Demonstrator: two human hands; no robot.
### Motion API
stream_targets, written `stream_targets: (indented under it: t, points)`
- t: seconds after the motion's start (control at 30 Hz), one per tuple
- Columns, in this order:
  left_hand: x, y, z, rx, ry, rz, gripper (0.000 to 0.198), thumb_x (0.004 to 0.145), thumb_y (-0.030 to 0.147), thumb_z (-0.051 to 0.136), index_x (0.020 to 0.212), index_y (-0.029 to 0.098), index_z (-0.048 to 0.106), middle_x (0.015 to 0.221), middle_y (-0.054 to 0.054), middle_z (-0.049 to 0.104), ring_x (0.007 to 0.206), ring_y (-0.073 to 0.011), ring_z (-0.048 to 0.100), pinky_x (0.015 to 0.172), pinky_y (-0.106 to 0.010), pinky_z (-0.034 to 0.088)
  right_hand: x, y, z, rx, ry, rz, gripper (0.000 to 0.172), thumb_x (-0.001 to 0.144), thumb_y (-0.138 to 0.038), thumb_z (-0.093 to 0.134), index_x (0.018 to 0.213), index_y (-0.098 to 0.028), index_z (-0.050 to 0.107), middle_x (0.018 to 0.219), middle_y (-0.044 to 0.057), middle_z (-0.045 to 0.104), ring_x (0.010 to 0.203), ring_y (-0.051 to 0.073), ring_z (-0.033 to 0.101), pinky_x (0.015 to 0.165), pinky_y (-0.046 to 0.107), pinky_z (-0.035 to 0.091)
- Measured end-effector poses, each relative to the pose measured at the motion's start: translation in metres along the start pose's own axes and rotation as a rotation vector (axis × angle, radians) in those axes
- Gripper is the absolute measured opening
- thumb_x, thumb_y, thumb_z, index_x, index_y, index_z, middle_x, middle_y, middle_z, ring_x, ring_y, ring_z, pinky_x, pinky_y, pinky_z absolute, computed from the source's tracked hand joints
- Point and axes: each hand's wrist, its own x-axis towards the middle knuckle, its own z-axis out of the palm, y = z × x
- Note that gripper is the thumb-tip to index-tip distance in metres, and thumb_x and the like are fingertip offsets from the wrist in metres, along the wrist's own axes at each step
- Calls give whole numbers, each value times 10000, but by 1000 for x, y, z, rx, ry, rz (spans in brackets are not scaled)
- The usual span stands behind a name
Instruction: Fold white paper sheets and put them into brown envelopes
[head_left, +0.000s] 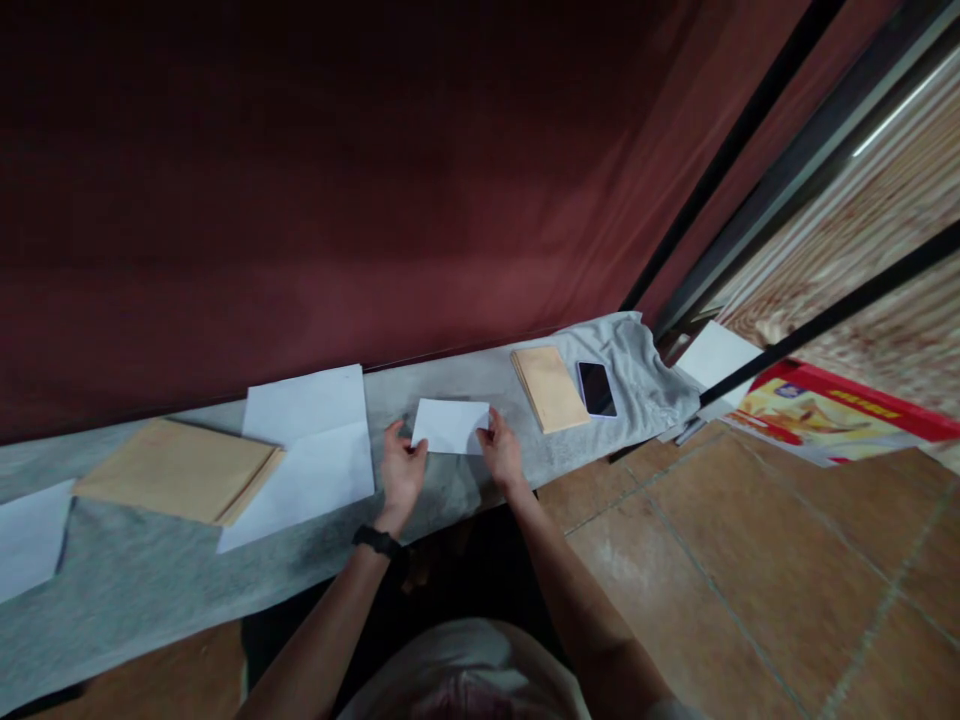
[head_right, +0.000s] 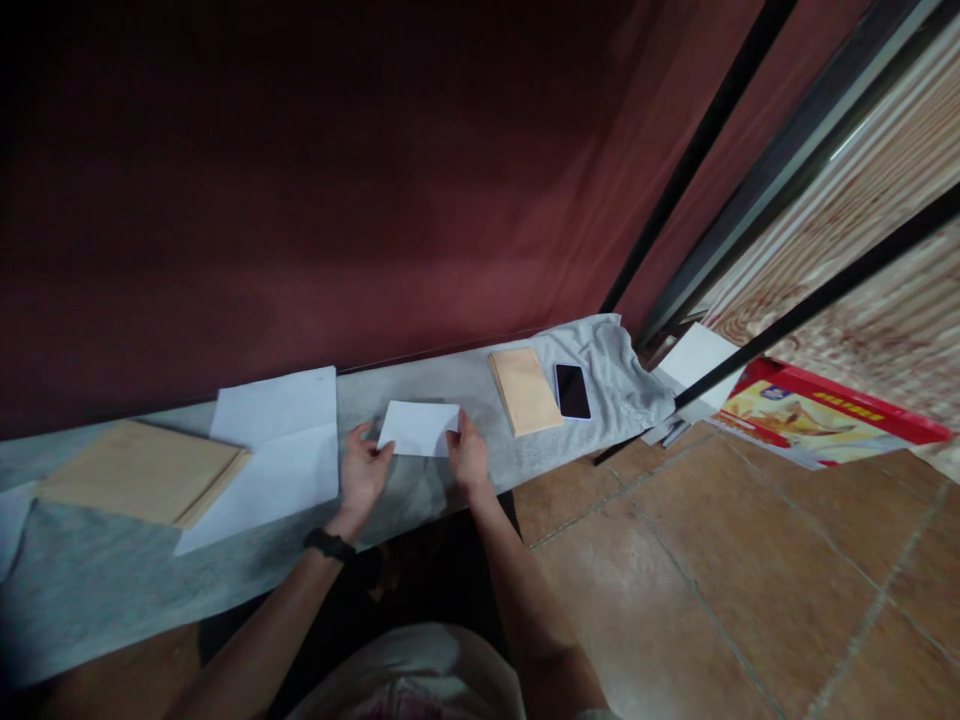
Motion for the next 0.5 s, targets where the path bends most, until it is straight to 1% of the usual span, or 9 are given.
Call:
stream_targets:
  t: [0.07, 0.13, 0.2, 0.3, 0.4, 0.43, 0.5]
  points:
    - [-5, 1, -5, 206, -50, 22, 569, 863, 286, 625, 1400, 154, 489, 876, -66, 711, 725, -238, 694, 685, -347, 527, 1, 0, 2, -90, -20, -13, 594, 990, -238, 443, 1571, -192, 328, 1249, 114, 696, 1029, 242, 681, 935, 363, 520]
    - [-11, 3, -7, 360, -102, 49, 515, 907, 282, 577, 1407, 185, 504, 923, -84, 728, 798, -266, 709, 730, -366, 529, 1, -1, 3, -154, -40, -27, 584, 998, -237, 437, 1569, -173, 329, 1268, 139, 673, 1076, 263, 654, 963, 383, 498]
    - [-15, 4, -8, 457, -132, 107, 445, 937, 279, 534, 1374, 194, 543, 997, -104, 733, 885, -281, 709, 789, -378, 532, 2, -2, 1, -188, -54, -34, 558, 1003, -234, 439, 1550, -155, 362, 1244, 153, 669, 1076, 274, 641, 960, 389, 490]
    - [-19, 6, -9, 576, -124, 201, 390, 963, 292, 488, 1316, 162, 590, 1141, -153, 698, 1022, -306, 679, 888, -412, 522, 2, -7, -5, -210, -42, -41, 517, 1008, -220, 422, 1517, -131, 413, 1237, 163, 650, 1092, 277, 619, 972, 403, 485]
    - [-23, 6, -6, 652, -97, 315, 431, 980, 285, 433, 1357, 126, 568, 1334, -211, 601, 1240, -351, 575, 1019, -487, 463, -2, -17, -6, -195, -6, -86, 505, 1016, -221, 400, 1512, -129, 429, 1388, 180, 568, 1237, 294, 544, 1068, 457, 437]
    - [-25, 6, -3, 648, -120, 377, 459, 984, 267, 411, 1401, 121, 535, 1420, -214, 545, 1327, -352, 511, 1071, -500, 427, -5, -22, -4, -170, -13, -118, 500, 1024, -235, 394, 1512, -133, 433, 1445, 175, 532, 1293, 290, 511, 1103, 460, 415]
    - [-30, 3, 6, 605, -217, 512, 528, 981, 221, 376, 1496, 118, 431, 1560, -188, 420, 1461, -320, 369, 1159, -493, 349, -16, -33, 2, -102, -67, -203, 489, 1047, -279, 368, 1508, -138, 447, 1512, 145, 497, 1380, 258, 454, 1155, 424, 381]
